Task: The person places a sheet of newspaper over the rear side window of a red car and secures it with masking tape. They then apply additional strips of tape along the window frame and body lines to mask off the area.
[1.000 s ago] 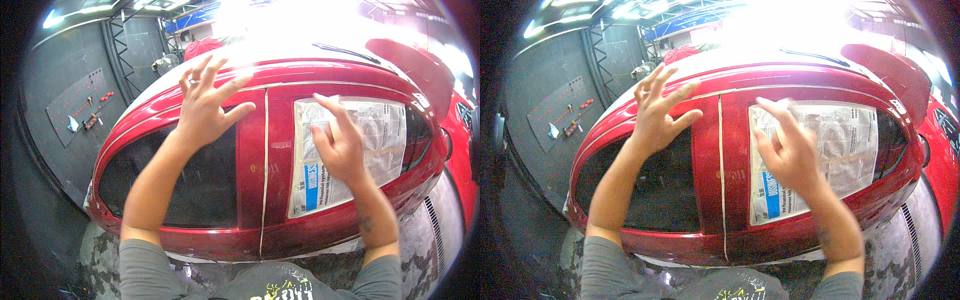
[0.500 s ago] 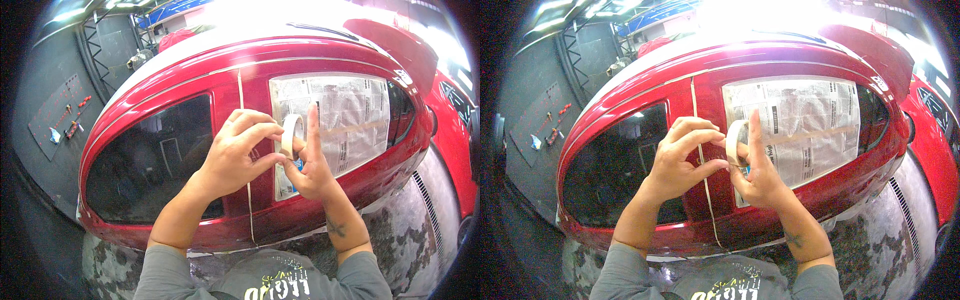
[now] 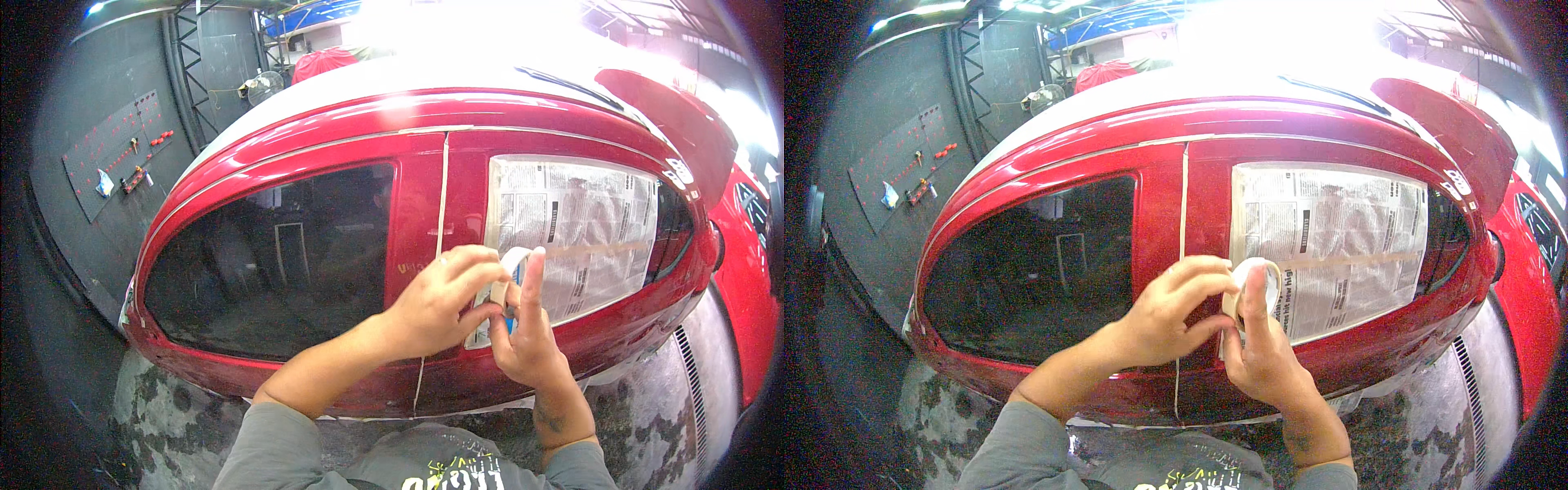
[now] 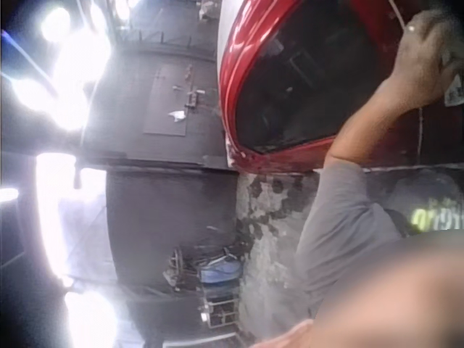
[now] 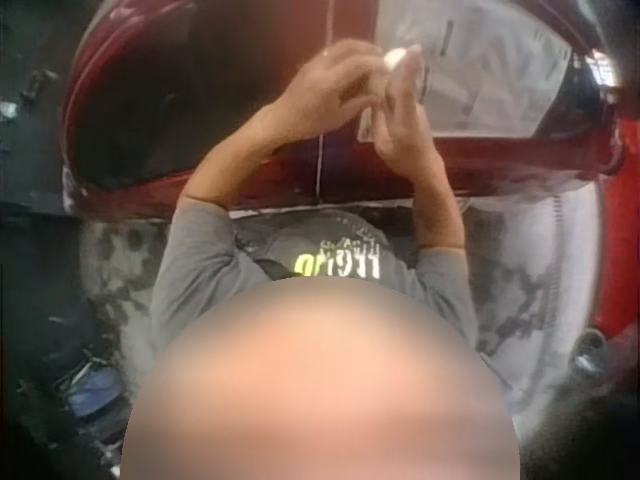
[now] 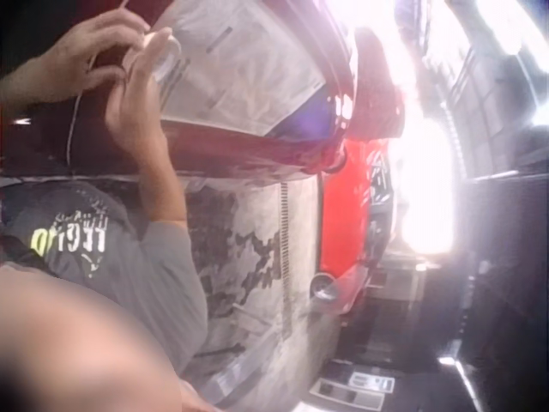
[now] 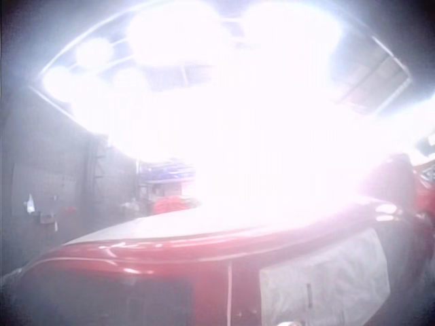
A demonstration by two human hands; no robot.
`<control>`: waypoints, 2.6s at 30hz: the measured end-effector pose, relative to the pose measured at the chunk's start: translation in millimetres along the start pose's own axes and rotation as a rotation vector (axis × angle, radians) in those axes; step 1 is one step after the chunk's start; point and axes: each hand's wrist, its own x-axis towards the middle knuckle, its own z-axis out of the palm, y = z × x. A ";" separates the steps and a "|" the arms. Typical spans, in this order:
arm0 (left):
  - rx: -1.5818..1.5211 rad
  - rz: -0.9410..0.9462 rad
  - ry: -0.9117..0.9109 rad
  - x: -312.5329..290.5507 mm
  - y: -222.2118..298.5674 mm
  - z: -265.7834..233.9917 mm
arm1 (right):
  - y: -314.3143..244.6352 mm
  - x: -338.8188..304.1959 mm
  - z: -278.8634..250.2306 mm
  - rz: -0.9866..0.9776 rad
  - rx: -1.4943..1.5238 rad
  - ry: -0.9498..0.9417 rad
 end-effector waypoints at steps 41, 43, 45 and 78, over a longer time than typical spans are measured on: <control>-1.016 -0.387 0.913 49.5 -28.0 33.3 | 11.8 142.3 -15.3 0.218 0.587 0.244; -0.995 -0.386 0.910 53.3 -32.9 37.1 | 16.3 154.5 -16.6 0.258 0.495 0.221; -0.970 -0.395 0.914 55.9 -37.5 37.7 | 17.4 162.3 -19.4 0.259 0.410 0.165; 0.752 0.038 0.433 98.5 -108.7 -156.2 | 45.0 225.4 0.7 0.441 -0.212 0.262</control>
